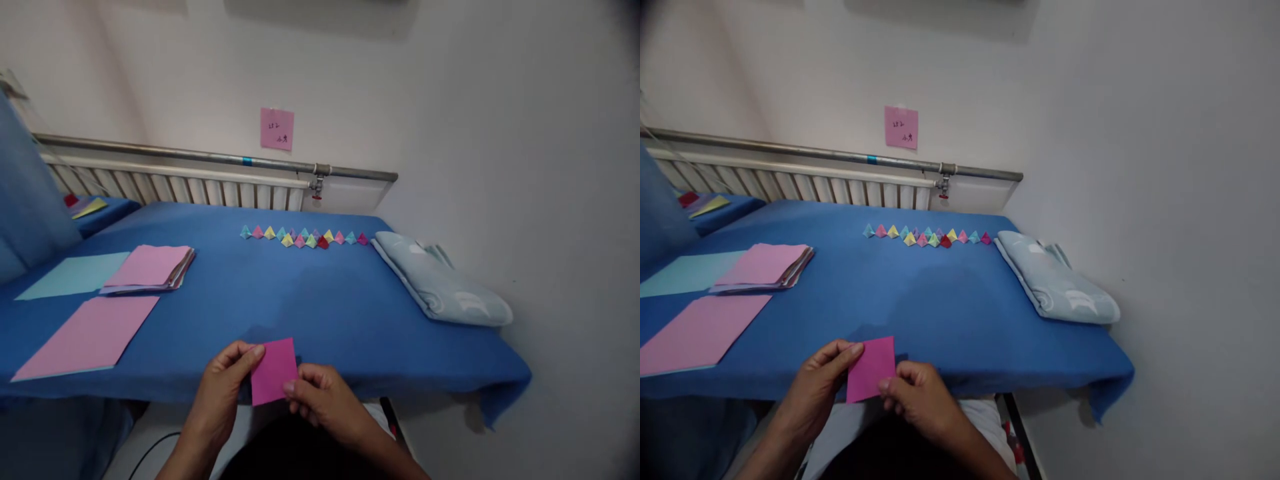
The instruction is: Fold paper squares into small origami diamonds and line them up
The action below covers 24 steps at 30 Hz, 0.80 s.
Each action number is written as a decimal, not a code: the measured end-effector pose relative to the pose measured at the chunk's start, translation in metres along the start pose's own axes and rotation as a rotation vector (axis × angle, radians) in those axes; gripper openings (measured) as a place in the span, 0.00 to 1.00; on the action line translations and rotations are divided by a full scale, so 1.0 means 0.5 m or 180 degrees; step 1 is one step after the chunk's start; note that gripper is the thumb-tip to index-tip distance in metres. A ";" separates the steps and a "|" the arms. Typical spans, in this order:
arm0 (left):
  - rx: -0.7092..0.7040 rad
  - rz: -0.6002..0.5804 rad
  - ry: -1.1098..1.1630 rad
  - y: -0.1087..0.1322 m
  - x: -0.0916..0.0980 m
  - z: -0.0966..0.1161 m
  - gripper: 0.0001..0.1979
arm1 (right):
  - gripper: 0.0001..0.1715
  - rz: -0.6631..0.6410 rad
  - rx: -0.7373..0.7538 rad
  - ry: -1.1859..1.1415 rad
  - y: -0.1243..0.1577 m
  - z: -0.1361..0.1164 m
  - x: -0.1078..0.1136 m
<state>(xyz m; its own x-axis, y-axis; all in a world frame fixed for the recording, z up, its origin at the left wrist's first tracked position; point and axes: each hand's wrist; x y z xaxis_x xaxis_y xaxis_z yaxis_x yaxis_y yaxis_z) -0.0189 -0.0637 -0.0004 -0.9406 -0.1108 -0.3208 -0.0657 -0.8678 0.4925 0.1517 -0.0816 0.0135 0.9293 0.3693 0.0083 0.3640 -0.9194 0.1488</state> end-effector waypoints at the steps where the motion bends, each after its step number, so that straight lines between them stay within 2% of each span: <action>1: 0.0038 -0.0013 0.0050 0.000 0.000 0.002 0.17 | 0.10 0.0033 0.0015 0.0013 -0.001 0.000 0.000; 7: -0.0148 0.0043 0.0190 0.006 -0.005 0.018 0.17 | 0.15 -0.0041 0.0343 0.0077 -0.001 -0.004 -0.004; 11: -0.0037 0.0027 0.0286 0.007 -0.005 0.009 0.18 | 0.18 -0.0054 0.0272 0.0148 -0.003 0.011 -0.003; 16: 0.0448 -0.0559 -0.0140 0.016 -0.009 -0.012 0.16 | 0.19 0.0085 0.0333 0.0085 -0.007 0.022 -0.004; 18: 0.0499 -0.0659 -0.0265 0.018 -0.009 -0.018 0.17 | 0.18 0.0027 0.0427 0.0097 -0.006 0.020 -0.004; 21: 0.0392 -0.0444 -0.0149 0.016 -0.005 -0.016 0.15 | 0.17 -0.0048 0.0420 0.0102 -0.001 0.016 -0.004; 24: 0.0088 -0.0307 -0.0153 0.015 -0.001 -0.006 0.13 | 0.18 0.0013 0.0424 0.0015 0.003 0.019 -0.001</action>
<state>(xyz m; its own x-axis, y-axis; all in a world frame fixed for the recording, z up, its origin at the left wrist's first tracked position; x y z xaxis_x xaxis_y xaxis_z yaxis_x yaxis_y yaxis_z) -0.0177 -0.0716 0.0011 -0.9444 -0.0035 -0.3289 -0.1652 -0.8596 0.4835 0.1525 -0.0843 0.0046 0.9305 0.3660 0.0133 0.3658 -0.9306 0.0162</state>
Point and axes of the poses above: each hand's wrist, its own y-axis away from the middle knuckle, its own x-axis out of the back of the hand, z = x × y, and after that the axes turned 13 degrees about x, right-handed
